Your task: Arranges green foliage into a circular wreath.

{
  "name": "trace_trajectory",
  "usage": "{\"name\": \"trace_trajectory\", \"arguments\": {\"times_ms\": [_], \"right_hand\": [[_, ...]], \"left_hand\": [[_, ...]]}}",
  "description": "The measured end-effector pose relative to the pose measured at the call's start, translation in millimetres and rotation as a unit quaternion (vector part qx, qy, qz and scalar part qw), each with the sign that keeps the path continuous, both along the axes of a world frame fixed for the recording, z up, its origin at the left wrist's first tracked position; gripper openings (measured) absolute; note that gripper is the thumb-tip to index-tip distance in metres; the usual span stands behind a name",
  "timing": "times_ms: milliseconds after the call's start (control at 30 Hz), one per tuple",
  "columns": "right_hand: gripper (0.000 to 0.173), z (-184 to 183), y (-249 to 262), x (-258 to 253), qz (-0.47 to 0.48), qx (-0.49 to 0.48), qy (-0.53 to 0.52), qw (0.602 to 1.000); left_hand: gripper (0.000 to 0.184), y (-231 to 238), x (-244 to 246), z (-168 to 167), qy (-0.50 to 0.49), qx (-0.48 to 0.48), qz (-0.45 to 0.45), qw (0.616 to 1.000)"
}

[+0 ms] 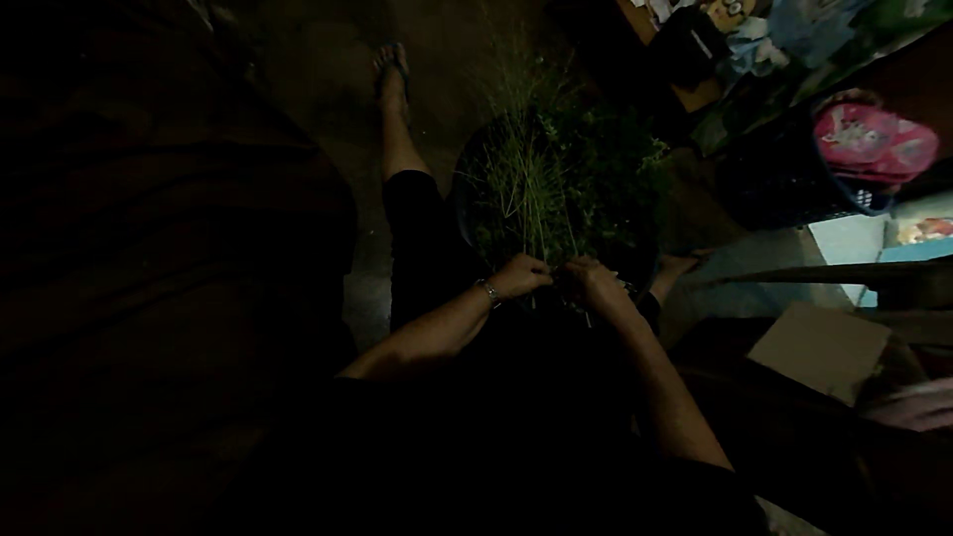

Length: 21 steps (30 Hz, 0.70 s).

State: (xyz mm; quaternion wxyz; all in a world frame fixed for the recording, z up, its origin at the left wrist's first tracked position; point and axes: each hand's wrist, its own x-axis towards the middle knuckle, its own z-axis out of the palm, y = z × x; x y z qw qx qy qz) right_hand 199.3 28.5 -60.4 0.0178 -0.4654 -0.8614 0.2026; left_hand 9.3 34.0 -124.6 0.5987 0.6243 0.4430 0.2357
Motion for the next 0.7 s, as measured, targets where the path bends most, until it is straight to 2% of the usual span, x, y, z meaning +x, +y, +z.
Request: {"name": "trace_trajectory", "arguments": {"times_ms": [100, 467, 700], "right_hand": [[0.019, -2, 1, 3, -0.005, -0.037, 0.005, 0.999], [0.018, -11, -7, 8, 0.004, 0.005, 0.034, 0.999], [0.018, -13, -10, 5, -0.053, -0.034, 0.08, 0.995]], "left_hand": [[0.02, 0, -1, 2, 0.007, 0.016, -0.019, 1.0], [0.018, 1, 1, -8, -0.003, 0.063, -0.038, 0.997], [0.019, 1, 2, -9, 0.001, 0.092, -0.054, 0.994]]}}
